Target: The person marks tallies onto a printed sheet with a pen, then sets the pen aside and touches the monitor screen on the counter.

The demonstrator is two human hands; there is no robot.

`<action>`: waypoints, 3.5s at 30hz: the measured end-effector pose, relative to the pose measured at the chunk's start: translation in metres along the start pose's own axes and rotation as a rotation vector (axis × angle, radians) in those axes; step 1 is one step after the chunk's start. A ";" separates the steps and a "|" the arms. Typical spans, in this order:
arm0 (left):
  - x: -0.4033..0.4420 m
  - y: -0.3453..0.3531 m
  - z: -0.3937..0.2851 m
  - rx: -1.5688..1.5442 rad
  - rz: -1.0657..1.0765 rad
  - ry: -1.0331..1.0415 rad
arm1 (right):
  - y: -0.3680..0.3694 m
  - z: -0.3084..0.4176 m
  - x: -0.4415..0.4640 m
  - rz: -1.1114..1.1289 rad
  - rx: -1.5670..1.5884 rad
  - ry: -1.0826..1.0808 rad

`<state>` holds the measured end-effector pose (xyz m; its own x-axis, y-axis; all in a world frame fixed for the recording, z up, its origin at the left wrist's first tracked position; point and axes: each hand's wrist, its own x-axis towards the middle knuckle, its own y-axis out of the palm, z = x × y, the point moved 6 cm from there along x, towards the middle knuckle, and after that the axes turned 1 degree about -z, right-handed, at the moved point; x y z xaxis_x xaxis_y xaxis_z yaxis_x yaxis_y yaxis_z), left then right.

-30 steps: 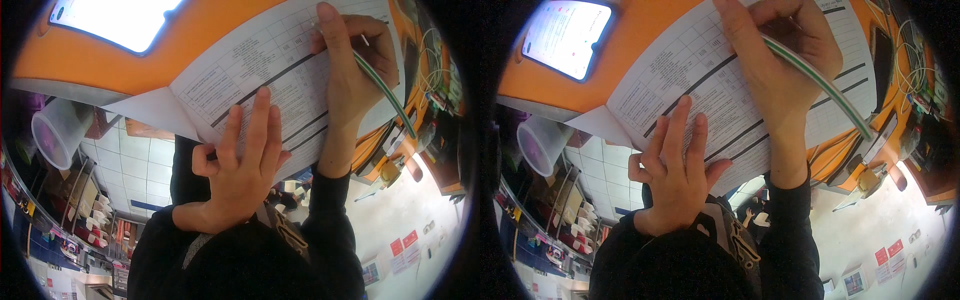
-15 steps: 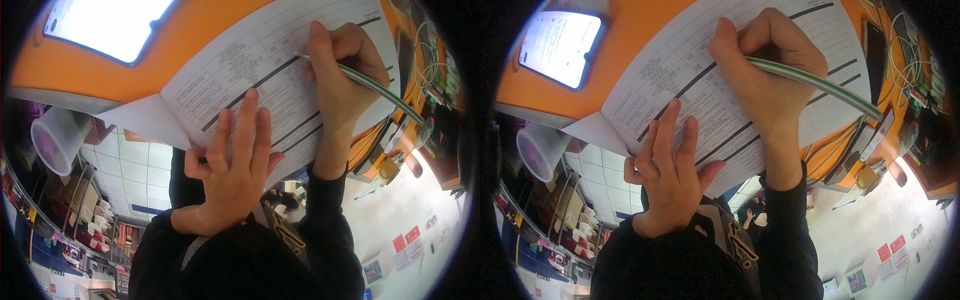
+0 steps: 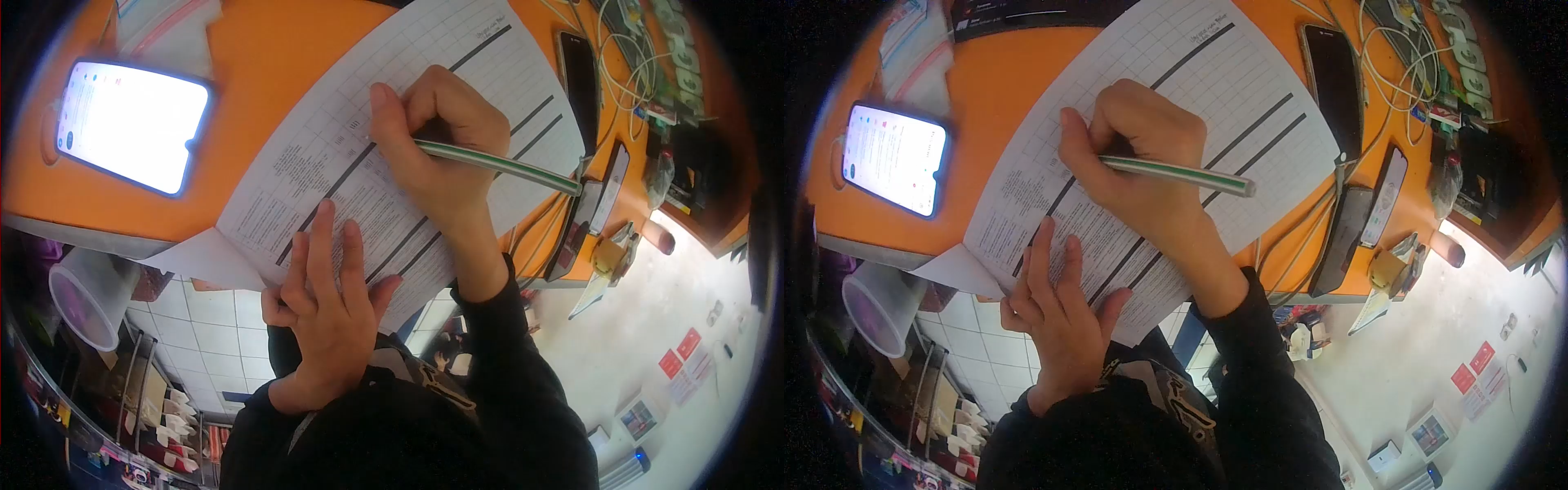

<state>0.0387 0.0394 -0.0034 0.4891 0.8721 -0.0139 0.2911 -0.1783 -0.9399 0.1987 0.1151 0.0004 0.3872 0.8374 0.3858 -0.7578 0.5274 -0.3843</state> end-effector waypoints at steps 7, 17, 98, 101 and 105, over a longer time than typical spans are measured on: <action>0.001 0.001 0.000 -0.009 -0.020 0.011 | 0.000 -0.001 0.001 -0.010 0.015 0.000; 0.000 -0.002 -0.001 0.062 0.096 0.001 | -0.003 0.014 0.000 0.003 -0.037 -0.097; -0.005 0.003 0.001 -0.004 0.078 0.026 | 0.010 0.021 -0.003 0.132 -0.082 -0.228; -0.005 0.003 0.001 -0.003 0.075 0.027 | 0.009 0.022 -0.003 0.125 -0.087 -0.219; -0.005 0.003 0.000 0.021 0.070 0.028 | 0.010 0.022 -0.002 0.109 -0.041 -0.211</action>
<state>0.0372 0.0350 -0.0061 0.5305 0.8447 -0.0707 0.2379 -0.2284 -0.9441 0.1791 0.1149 0.0141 0.1824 0.8434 0.5054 -0.7657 0.4442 -0.4651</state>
